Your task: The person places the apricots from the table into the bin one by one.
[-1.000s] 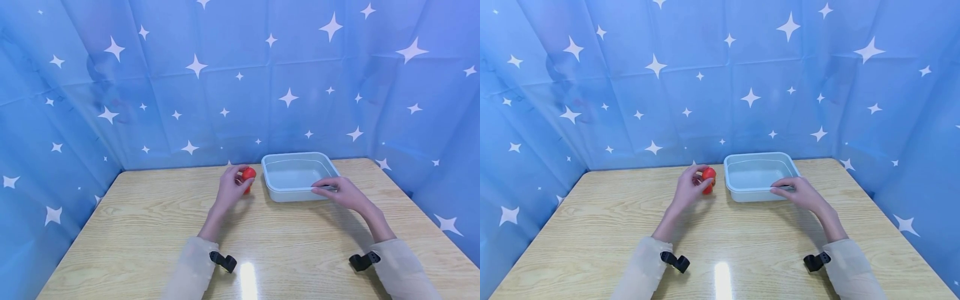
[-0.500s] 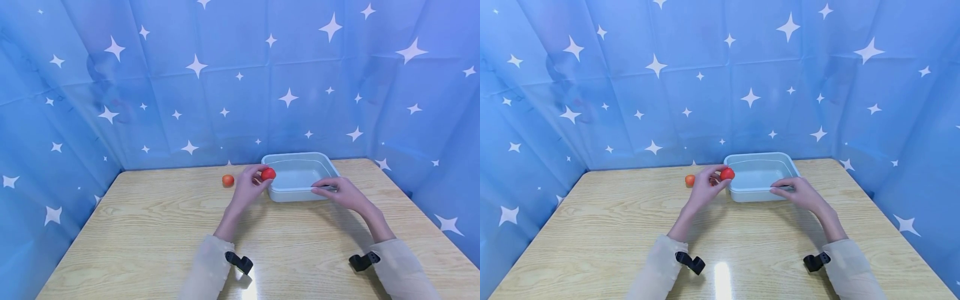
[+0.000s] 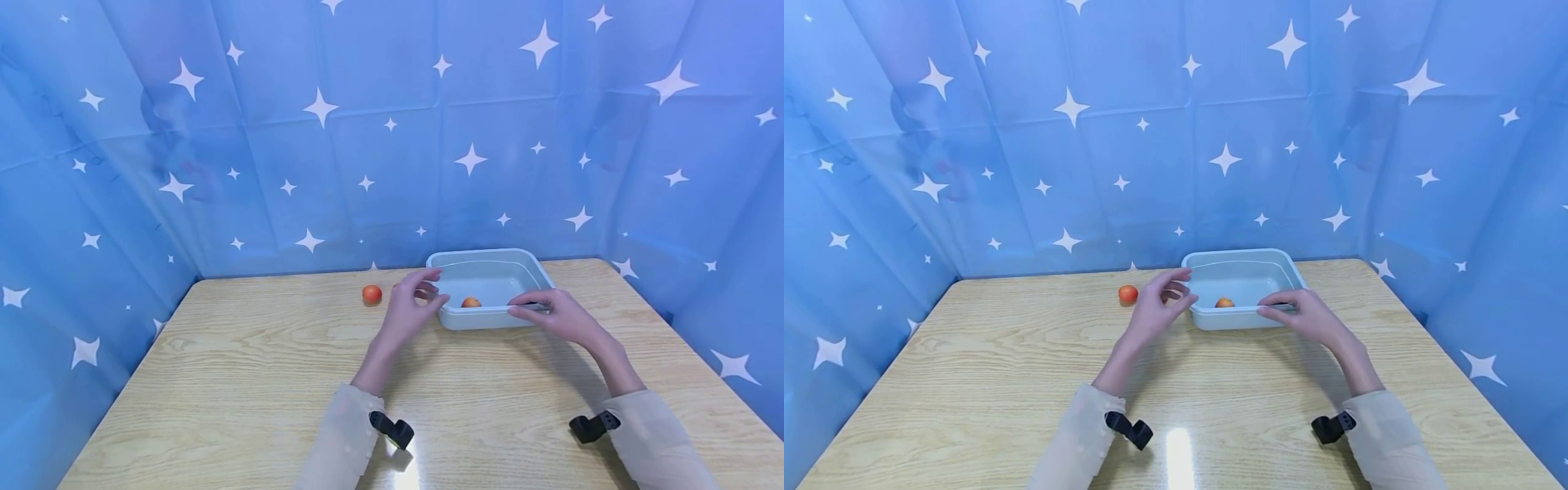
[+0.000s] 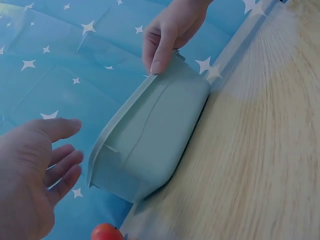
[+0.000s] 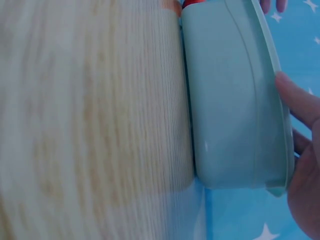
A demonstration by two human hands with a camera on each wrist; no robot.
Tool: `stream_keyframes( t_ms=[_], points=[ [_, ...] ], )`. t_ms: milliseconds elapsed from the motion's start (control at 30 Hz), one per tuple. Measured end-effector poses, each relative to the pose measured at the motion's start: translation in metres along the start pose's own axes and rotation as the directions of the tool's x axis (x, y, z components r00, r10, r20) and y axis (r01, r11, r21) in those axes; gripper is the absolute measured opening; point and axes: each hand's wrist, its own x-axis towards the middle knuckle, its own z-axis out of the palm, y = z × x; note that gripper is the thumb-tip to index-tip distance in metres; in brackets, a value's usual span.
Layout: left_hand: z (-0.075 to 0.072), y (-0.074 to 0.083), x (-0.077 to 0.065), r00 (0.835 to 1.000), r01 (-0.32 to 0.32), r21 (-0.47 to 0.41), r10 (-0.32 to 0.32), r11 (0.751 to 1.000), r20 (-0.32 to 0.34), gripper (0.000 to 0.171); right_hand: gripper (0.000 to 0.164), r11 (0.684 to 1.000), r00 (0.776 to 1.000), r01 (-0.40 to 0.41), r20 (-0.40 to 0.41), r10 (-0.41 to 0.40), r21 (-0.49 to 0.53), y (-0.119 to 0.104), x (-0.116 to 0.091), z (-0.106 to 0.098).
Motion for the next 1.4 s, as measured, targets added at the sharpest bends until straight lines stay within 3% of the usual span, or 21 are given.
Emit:
stream_keyframes(
  t_ms=[200,400,533,800,1033,1167,1400],
  points=[
    [-0.007,-0.011,-0.003,0.998,-0.032,0.091,0.036,0.995,-0.046,0.041,0.021,1.0,1.0,0.0,0.002,0.0,0.004,0.001,0.001,0.001],
    [-0.015,-0.023,-0.009,0.999,0.021,0.182,-0.012,0.983,-0.049,0.044,0.022,1.0,1.0,-0.006,0.005,0.006,0.0,0.001,0.001,0.001],
    [-0.02,-0.027,-0.014,0.995,0.095,0.265,-0.081,0.959,-0.065,0.043,0.022,1.0,1.0,-0.009,0.004,0.009,-0.005,0.0,0.001,0.0],
    [-0.028,-0.038,-0.021,0.986,0.167,0.393,-0.159,0.904,-0.053,0.043,0.021,1.0,1.0,-0.013,-0.002,0.013,-0.009,0.0,0.0,0.0],
    [-0.037,-0.044,-0.027,0.984,0.15,0.474,-0.18,0.868,0.018,0.045,0.021,1.0,1.0,-0.022,-0.001,0.022,-0.011,0.0,0.001,0.001],
    [-0.041,-0.047,-0.028,0.981,0.15,0.484,-0.189,0.862,0.033,0.043,0.021,1.0,1.0,-0.026,0.004,0.026,0.003,-0.002,0.0,0.0],
    [-0.045,-0.05,-0.029,0.967,0.223,0.43,-0.256,0.875,0.019,0.039,0.02,1.0,1.0,-0.004,0.006,0.004,0.019,-0.004,0.0,-0.001]
  ],
)
